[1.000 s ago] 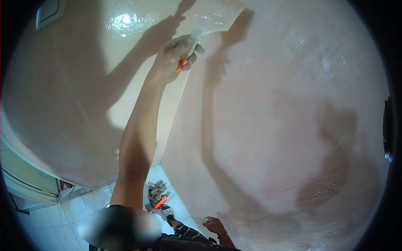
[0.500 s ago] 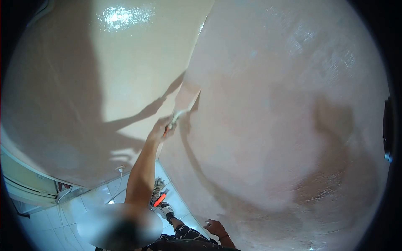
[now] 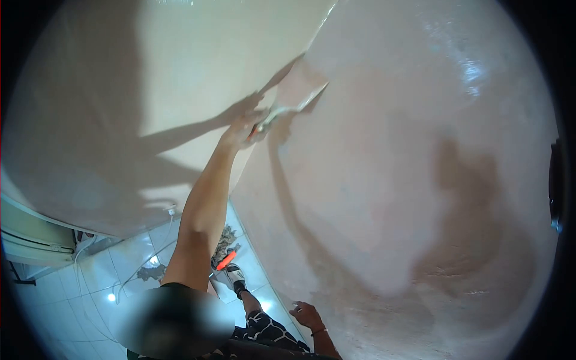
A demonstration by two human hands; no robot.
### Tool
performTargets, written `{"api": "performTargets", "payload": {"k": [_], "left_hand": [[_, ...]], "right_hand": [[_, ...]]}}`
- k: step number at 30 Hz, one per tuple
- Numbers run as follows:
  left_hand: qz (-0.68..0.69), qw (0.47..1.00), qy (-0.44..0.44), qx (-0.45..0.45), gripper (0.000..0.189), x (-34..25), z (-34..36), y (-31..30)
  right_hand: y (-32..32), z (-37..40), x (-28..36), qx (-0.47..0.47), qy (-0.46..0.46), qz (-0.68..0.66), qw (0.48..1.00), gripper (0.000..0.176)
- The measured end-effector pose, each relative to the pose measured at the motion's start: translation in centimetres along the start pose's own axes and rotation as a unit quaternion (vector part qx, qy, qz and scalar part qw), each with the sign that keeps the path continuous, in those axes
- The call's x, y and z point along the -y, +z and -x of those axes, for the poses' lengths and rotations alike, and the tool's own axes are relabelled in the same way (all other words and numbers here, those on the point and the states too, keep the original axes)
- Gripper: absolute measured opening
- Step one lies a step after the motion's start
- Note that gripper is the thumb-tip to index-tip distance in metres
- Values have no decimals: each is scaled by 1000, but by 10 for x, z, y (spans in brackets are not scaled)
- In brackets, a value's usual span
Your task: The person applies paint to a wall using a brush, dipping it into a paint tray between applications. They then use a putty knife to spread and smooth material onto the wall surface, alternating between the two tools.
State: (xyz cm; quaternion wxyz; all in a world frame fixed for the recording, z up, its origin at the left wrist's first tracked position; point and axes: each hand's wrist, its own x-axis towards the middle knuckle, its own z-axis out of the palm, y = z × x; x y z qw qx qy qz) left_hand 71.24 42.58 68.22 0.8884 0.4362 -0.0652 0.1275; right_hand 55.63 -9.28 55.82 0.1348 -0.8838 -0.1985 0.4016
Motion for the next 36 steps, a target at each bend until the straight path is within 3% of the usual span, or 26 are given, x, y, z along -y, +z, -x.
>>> {"api": "performTargets", "payload": {"k": [4, 8, 11, 12, 14, 17, 19, 20, 21, 23, 25, 26, 29, 32, 33, 34, 36], "left_hand": [[16, 979, -117, -167, 32, 115, 60, -76], [115, 943, -216, -225, 34, 166, 136, -108], [110, 940, -216, -241, 33, 171, 173, -99], [105, 940, -216, -241, 33, 160, 170, -91], [90, 973, -109, -181, 33, 133, 150, -66], [-18, 997, 5, -77, 33, 19, 80, 3], [-53, 989, 138, 1, 26, -49, 39, 75], [-81, 988, 134, 11, 24, -75, 21, 101], [-64, 979, 186, 49, 25, -94, 3, 127], [-59, 981, 175, 51, 26, -147, -4, 173], [-99, 980, 168, 37, 27, -143, -8, 179], [-146, 977, 154, 22, 28, -120, -13, 179], [-186, 974, 126, -9, 30, -24, 3, 96], [-154, 978, -88, -107, 35, 83, 100, 35], [-114, 980, -102, -131, 31, 161, 124, -17], [4, 961, -186, -207, 28, 173, 163, -12], [56, 947, -227, -221, 27, 190, 229, -38]], "right_hand": [[16, 10, -9, 30, 15, 13, 999, 41], [20, 26, 0, 49, 56, 25, 997, 40], [21, 30, -4, 29, 41, 13, 999, 40], [22, 28, -5, 29, 38, 9, 999, 40], [26, 27, -7, 36, 38, 14, 999, 40], [21, 31, 12, 20, 24, 15, 999, 40], [21, 36, 14, 8, 17, 14, 1000, 40], [19, 40, 19, -4, 10, 9, 1000, 40], [18, 44, 22, -16, 3, 6, 1000, 40], [10, 55, 37, -26, 13, 4, 1000, 40], [9, 64, 36, -34, 21, 0, 999, 39], [13, 60, 24, -34, 18, -2, 999, 39], [21, 71, 20, -26, 24, 10, 999, 39], [31, 74, 6, -10, 30, 19, 999, 39], [33, 70, -1, -1, 30, 19, 999, 39], [36, 72, -5, 7, 34, 17, 999, 39], [36, 86, 6, 4, 33, 32, 999, 39]]}}
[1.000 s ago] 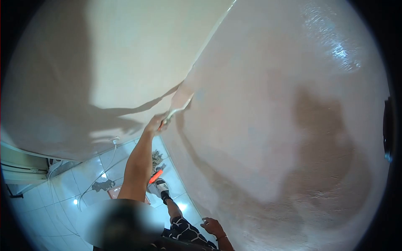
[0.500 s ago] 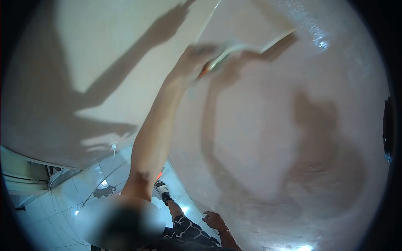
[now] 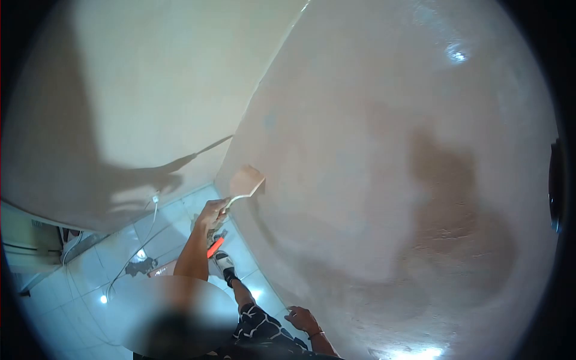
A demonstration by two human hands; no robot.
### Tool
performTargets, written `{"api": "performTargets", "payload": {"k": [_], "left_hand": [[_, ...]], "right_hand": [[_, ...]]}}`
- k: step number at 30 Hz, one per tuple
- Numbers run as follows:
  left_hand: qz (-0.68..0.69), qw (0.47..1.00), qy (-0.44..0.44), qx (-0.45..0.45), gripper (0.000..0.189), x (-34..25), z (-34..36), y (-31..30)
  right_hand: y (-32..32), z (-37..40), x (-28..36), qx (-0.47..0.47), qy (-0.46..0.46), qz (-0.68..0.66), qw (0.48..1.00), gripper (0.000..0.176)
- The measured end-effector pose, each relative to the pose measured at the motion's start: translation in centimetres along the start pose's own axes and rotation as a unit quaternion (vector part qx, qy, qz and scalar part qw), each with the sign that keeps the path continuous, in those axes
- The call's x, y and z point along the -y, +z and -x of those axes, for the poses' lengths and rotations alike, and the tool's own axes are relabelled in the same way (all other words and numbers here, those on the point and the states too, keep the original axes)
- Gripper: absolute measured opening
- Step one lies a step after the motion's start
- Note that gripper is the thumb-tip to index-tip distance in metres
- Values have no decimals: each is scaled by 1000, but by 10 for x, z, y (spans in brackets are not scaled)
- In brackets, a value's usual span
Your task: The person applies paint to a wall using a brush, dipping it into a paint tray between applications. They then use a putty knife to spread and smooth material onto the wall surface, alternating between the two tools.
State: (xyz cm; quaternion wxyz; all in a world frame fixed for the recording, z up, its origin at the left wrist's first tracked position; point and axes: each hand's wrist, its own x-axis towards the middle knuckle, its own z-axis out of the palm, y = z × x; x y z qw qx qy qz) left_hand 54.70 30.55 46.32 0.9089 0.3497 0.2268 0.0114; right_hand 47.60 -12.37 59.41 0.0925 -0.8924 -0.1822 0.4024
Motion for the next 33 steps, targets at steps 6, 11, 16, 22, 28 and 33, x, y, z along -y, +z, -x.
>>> {"api": "performTargets", "payload": {"k": [6, 11, 16, 22, 28, 33], "left_hand": [[-95, 968, 232, 13, 28, -116, 5, 52], [-167, 919, 338, 113, 33, -197, -34, 102], [-105, 977, 174, 61, 30, -83, -114, 0], [-9, 999, 24, -32, 29, -4, -43, -50], [-96, 966, 211, 113, 30, -111, -45, 30], [-109, 957, 185, 194, 34, -153, -69, 63]], "right_hand": [[0, -17, -3, 44, -4, 18, 999, 40], [-19, -30, 10, 67, 25, 46, 996, 39], [-37, -35, 5, 89, 78, 65, 991, 40], [-35, -31, 12, 99, 107, 67, 987, 41], [-26, -36, 24, 98, 68, 56, 991, 41], [-31, -32, 32, 84, 64, 56, 993, 41]]}}
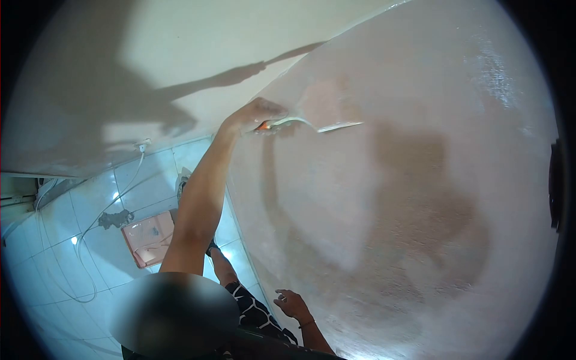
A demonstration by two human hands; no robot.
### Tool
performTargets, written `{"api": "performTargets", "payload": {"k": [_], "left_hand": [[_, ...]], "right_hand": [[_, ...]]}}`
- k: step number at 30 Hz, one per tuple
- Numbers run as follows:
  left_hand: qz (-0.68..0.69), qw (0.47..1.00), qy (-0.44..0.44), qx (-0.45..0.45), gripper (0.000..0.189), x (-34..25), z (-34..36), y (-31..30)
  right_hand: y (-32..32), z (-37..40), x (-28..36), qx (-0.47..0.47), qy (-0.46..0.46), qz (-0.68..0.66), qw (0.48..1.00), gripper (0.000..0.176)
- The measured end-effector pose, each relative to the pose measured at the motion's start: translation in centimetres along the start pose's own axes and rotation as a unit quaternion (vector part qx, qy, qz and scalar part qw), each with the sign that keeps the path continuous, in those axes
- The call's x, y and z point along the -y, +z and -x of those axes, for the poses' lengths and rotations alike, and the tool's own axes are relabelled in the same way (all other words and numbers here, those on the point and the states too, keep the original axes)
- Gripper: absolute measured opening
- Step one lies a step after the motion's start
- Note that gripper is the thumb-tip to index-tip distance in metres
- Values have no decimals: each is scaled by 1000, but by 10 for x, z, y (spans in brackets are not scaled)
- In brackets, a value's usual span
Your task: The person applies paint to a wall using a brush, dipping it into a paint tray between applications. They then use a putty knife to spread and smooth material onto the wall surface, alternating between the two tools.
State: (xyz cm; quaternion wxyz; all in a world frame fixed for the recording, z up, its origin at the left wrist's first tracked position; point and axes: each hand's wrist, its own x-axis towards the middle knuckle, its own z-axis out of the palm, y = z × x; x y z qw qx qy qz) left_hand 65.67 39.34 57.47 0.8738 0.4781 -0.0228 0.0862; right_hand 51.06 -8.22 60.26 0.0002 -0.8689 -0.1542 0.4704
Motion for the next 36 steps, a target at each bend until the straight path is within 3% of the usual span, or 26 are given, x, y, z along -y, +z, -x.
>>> {"api": "performTargets", "payload": {"k": [1, 5, 8, 10, 11, 12, 13, 15, 17, 21, 25, 27, 31, 35, 36], "left_hand": [[-1, 1000, 2, 2, 34, 24, 2, -9], [2, 984, -111, -141, 32, 105, 67, -44], [-74, 973, -136, -172, 22, 104, 121, -34], [-65, 957, -106, -261, 37, 89, 140, -19], [-64, 957, -108, -262, 37, 76, 140, -11], [-213, 940, 42, -264, 45, 60, 135, -1], [-351, 881, 191, -254, 54, 42, 128, 12], [-404, 847, 211, -272, 65, 4, 103, 36], [-406, 846, 227, -261, 72, -18, 76, 38], [-500, 787, 283, -224, 74, -14, 30, 26], [-475, 828, 232, -185, 73, 45, 33, 6], [-455, 861, 143, -177, 74, 69, 56, -8], [-536, 812, 132, -188, 74, 75, 81, -23], [-520, 785, 272, -200, 72, -2, 54, 14], [-519, 785, 270, -202, 72, -14, 40, 22]], "right_hand": [[-1, 0, -1, -3, -1, -1, 1000, 41], [-1, 1, 0, -5, -1, -1, 1000, 41], [3, -3, -5, -2, -19, 6, 1000, 41], [5, -2, -5, -2, -29, 14, 999, 41], [4, -2, -3, 4, -31, 13, 999, 41], [4, -2, 0, 9, -33, 12, 999, 41], [3, -1, 2, 9, -31, 13, 999, 41], [1, 1, 5, 4, -32, 6, 999, 41], [2, -2, 3, -3, -31, 11, 999, 42], [-1, -2, -2, -5, -19, 7, 1000, 44], [-2, -7, -7, -9, -6, 13, 1000, 44], [-1, -7, -8, -3, 2, 12, 1000, 45], [-1, -7, -5, 7, 6, 3, 1000, 41], [1, -10, -10, 13, -8, 17, 1000, 42], [1, -11, -9, 9, -16, 15, 1000, 44]]}}
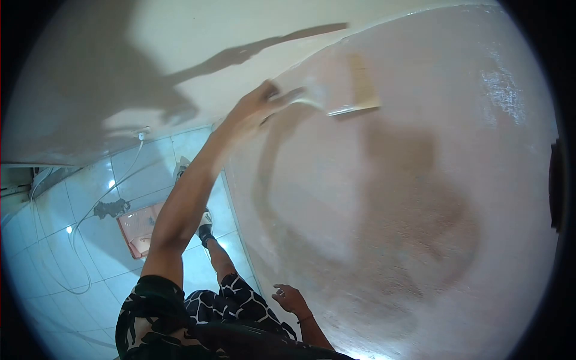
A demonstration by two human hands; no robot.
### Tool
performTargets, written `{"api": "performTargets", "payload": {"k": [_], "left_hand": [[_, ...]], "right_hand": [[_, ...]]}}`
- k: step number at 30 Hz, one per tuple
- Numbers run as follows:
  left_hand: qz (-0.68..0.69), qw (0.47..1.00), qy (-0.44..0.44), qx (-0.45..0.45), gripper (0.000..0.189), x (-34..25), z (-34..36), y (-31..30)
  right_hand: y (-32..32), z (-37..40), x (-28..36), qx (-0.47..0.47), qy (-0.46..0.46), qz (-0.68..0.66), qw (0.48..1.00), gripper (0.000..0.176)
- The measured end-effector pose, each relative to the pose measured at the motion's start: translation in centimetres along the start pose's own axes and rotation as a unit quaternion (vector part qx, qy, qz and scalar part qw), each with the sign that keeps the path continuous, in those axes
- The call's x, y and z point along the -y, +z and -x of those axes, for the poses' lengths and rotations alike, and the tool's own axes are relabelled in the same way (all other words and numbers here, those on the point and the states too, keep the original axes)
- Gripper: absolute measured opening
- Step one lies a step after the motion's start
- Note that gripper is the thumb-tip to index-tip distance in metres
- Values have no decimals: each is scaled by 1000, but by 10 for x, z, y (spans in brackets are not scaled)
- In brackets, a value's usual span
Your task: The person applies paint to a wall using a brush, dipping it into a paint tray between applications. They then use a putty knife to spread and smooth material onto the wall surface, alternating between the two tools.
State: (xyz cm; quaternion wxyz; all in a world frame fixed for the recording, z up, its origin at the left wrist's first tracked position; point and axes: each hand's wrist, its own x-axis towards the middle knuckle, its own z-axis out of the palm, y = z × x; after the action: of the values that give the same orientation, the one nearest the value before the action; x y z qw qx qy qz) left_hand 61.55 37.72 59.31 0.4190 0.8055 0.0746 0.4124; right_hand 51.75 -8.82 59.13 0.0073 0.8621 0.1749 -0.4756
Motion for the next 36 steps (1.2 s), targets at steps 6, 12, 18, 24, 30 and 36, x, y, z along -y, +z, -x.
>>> {"api": "performTargets", "payload": {"k": [6, 12, 18, 24, 30, 36], "left_hand": [[-18, 996, 23, 90, 71, 27, 23, 35], [-36, 985, -100, 133, 71, 85, 150, 41], [-47, 997, 44, 42, 75, 23, 26, 11], [86, 994, 58, -30, 72, 6, -60, 12], [33, 995, -90, 42, 75, 109, 47, 51], [-44, 955, -250, 151, 74, 159, 185, 52]], "right_hand": [[-3, 2, 6, -22, 11, -14, 1000, 44], [-1, 2, -1, -19, 11, 5, 1000, 43], [-2, -5, 4, -8, -1, -4, 1000, 43], [-9, 0, 10, -14, 20, -17, 1000, 40], [-5, -10, -2, 12, 24, 7, 1000, 43], [-5, -15, -8, 7, 21, 23, 999, 41]]}}
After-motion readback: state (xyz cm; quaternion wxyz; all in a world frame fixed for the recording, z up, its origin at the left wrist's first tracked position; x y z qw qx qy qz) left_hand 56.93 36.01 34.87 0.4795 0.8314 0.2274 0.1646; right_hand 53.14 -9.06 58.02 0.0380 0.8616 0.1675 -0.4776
